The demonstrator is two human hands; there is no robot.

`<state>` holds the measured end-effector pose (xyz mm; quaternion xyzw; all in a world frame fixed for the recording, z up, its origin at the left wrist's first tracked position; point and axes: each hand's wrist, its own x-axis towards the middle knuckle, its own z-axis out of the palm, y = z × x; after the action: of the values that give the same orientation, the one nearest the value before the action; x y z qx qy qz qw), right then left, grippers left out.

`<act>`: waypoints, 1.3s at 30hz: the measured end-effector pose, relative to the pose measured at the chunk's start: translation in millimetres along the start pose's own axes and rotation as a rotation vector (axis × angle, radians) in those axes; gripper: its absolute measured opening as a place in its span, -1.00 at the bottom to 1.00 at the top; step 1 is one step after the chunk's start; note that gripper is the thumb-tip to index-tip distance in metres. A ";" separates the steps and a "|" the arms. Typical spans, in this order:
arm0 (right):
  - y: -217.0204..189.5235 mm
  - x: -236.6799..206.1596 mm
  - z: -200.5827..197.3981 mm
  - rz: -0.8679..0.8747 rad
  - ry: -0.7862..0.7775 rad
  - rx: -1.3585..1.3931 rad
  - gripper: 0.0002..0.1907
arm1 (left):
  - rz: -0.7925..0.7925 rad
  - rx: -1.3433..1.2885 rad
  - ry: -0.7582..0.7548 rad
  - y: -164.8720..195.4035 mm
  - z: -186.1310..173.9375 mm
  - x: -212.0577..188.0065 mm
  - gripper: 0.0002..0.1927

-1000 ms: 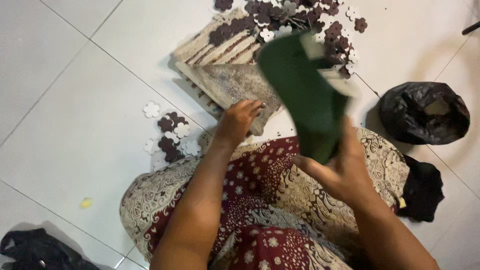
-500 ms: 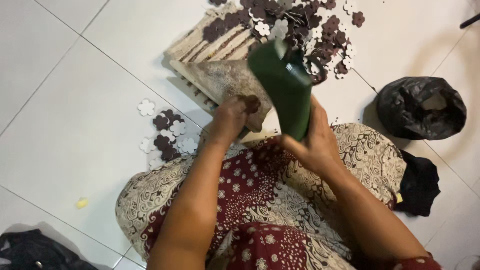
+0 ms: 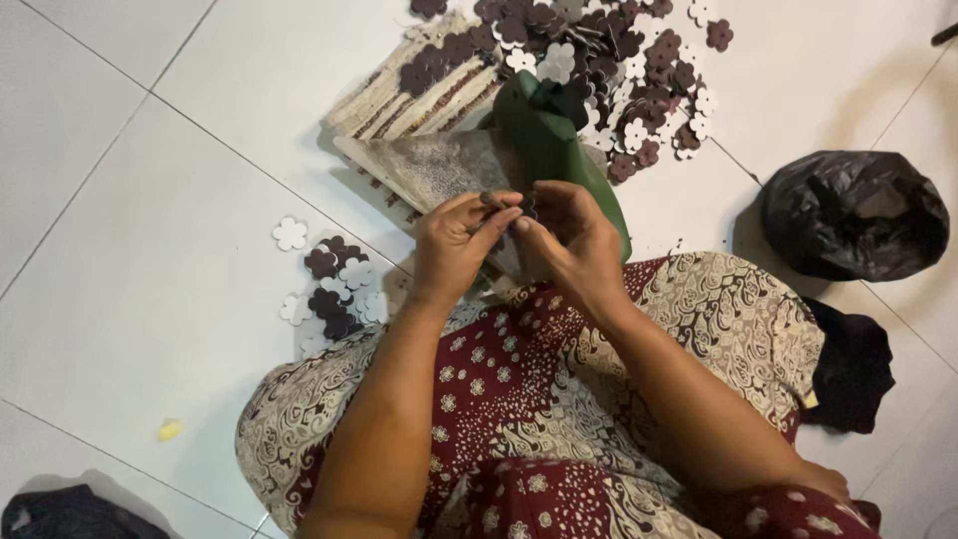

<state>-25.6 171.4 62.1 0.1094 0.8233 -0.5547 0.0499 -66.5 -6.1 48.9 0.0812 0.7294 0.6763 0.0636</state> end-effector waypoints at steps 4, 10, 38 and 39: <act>-4.7 6.5 12.7 0.086 0.019 0.240 -0.70 | -0.054 -0.101 0.034 -5.2 2.3 -2.7 -0.88; -2.4 2.1 11.9 0.173 0.025 0.354 -0.71 | -0.062 -0.300 0.222 -31.3 4.7 2.2 -0.91; -41.2 28.3 -35.1 -0.461 0.303 -0.319 -0.51 | 0.175 0.023 0.130 -2.6 -10.7 -1.3 -0.80; -38.4 29.9 -29.1 -0.655 0.430 -0.619 -0.50 | 0.245 0.007 0.163 0.9 -13.7 -1.1 -0.80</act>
<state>-62.5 188.2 101.8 -0.0629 0.9322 -0.2357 -0.2675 -68.1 -19.6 50.8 0.1149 0.7191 0.6808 -0.0791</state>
